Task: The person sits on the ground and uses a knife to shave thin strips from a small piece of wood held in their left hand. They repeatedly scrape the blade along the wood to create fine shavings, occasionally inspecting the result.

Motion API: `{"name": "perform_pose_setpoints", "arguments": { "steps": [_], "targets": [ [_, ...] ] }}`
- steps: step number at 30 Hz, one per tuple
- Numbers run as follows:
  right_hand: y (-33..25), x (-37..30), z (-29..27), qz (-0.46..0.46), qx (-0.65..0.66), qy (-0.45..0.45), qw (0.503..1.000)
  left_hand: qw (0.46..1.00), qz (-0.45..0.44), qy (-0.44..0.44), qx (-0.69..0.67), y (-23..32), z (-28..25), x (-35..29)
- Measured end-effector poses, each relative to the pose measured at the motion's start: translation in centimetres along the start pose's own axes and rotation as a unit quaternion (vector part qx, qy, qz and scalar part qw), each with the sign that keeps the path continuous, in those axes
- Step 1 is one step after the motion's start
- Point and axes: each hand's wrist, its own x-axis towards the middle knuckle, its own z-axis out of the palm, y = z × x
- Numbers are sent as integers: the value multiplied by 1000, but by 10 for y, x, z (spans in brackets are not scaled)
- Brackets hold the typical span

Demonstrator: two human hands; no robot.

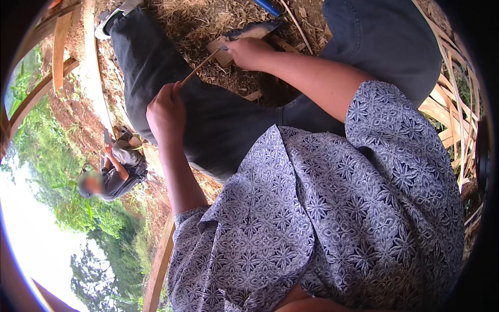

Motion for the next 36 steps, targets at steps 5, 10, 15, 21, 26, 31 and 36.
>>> {"name": "perform_pose_setpoints", "arguments": {
  "steps": [5,10,15,21,26,31,36],
  "targets": [
    [-48,-37,19,-131,84,48,987,999,-29,-13,12,0,0,1],
    [5,3,1,-29,8,11,999,1000,2,2,14,-1,-1,5],
    [-42,-33,3,-133,64,32,989,999,-26,-15,25,0,0,2],
    [-44,-32,8,-87,62,25,994,1000,9,14,6,-3,5,7],
    [-25,-38,38,-125,94,34,987,999,-21,-1,-29,-3,1,9],
    [-20,-21,11,-28,117,91,989,999,3,-16,33,-12,6,10],
    [2,1,2,-9,157,156,975,999,24,-24,41,-9,0,12]
  ]
}}
